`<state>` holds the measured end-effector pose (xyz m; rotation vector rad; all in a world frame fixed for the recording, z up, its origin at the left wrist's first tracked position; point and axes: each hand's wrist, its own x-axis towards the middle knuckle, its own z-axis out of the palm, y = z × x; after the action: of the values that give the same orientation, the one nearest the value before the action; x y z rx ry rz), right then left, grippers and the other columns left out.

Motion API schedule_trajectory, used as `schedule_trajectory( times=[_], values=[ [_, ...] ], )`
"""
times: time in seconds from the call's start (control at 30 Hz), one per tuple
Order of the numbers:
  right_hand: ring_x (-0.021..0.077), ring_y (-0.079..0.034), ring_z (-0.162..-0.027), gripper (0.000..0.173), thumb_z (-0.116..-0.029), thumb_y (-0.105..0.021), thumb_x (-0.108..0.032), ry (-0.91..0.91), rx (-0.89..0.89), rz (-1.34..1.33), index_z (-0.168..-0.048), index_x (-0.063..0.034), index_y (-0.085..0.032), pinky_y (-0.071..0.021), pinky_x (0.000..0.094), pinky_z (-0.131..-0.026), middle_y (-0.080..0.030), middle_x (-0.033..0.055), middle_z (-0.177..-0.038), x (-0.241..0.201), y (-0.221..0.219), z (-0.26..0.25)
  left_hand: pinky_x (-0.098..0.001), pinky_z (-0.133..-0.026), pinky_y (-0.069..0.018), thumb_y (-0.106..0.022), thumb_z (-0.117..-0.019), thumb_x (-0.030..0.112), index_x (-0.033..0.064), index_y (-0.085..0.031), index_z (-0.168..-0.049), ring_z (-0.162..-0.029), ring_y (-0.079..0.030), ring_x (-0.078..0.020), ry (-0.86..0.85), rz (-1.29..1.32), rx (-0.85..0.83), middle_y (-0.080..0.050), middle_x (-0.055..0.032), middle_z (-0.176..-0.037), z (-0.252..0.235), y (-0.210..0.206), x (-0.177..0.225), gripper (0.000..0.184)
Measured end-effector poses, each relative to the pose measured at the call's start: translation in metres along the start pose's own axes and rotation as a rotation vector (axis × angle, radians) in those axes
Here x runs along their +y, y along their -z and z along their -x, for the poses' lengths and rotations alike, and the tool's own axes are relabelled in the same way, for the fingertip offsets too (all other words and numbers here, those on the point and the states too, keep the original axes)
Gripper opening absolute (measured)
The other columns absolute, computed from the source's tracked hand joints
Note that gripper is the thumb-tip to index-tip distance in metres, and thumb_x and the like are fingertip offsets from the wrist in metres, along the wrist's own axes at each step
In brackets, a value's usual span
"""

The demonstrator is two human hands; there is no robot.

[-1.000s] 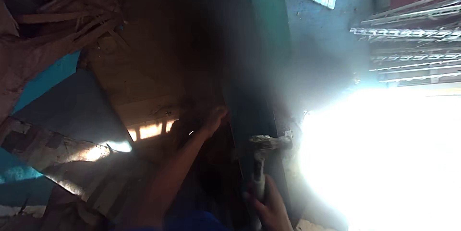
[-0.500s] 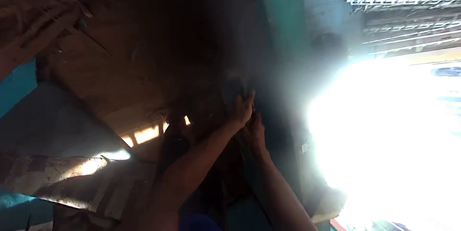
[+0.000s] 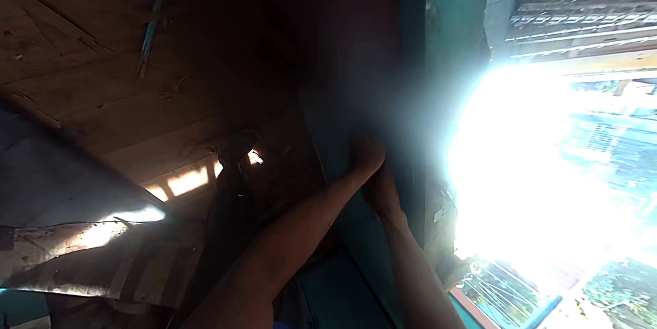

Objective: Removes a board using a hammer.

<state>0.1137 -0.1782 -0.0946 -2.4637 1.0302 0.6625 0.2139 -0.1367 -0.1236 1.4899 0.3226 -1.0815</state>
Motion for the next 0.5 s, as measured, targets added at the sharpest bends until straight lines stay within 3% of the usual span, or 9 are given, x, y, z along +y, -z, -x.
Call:
schedule_trajectory(
  times=[0.1, 0.27, 0.43, 0.5],
  values=[
    [0.0263, -0.07, -0.086, 0.05, -0.102, -0.06, -0.029, -0.068, -0.045, -0.001, -0.139, 0.0027, -0.049, -0.0582, 0.0476, -0.08, -0.07, 0.0155, -0.097, -0.017, 0.012, 0.01, -0.0525, -0.076, -0.0549, -0.043, -0.1104, 0.039, -0.0011, -0.058, -0.12, -0.085, -0.065, -0.034, 0.025, -0.015, -0.082, -0.064, -0.0212, -0.095, 0.007, 0.011, 0.006, 0.043],
    [0.0201, -0.068, -0.068, 0.052, -0.1042, -0.057, -0.034, -0.22, -0.113, -0.238, -0.145, -0.0061, -0.043, -0.0614, 0.0421, -0.064, -0.067, 0.0103, -0.089, -0.047, 0.025, 0.032, -0.0499, -0.067, -0.0557, -0.045, -0.1078, 0.038, 0.0004, -0.054, -0.121, -0.076, -0.066, -0.0318, 0.093, -0.114, -0.177, -0.064, -0.0198, -0.09, 0.018, 0.03, 0.031, 0.041],
    [0.0312, -0.072, -0.089, 0.061, -0.1023, -0.06, -0.032, -0.254, -0.04, -0.086, -0.15, -0.0005, -0.038, -0.0588, 0.0508, -0.081, -0.071, 0.0184, -0.101, -0.062, 0.001, 0.024, -0.0541, -0.085, -0.0552, -0.049, -0.1078, 0.031, -0.0024, -0.057, -0.127, -0.097, -0.067, -0.0357, 0.104, -0.177, -0.173, -0.066, -0.0237, -0.107, -0.004, 0.035, 0.028, 0.039],
    [0.0307, -0.072, -0.084, 0.061, -0.0996, -0.064, -0.031, -0.235, 0.054, -0.096, -0.147, -0.0002, -0.041, -0.0595, 0.0504, -0.077, -0.072, 0.0169, -0.096, -0.06, -0.015, 0.019, -0.0474, -0.074, -0.0567, -0.051, -0.1069, 0.029, -0.0002, -0.059, -0.119, -0.081, -0.066, -0.0292, 0.064, -0.131, -0.169, -0.065, -0.0181, -0.093, -0.014, 0.035, 0.018, 0.033]
  ],
)
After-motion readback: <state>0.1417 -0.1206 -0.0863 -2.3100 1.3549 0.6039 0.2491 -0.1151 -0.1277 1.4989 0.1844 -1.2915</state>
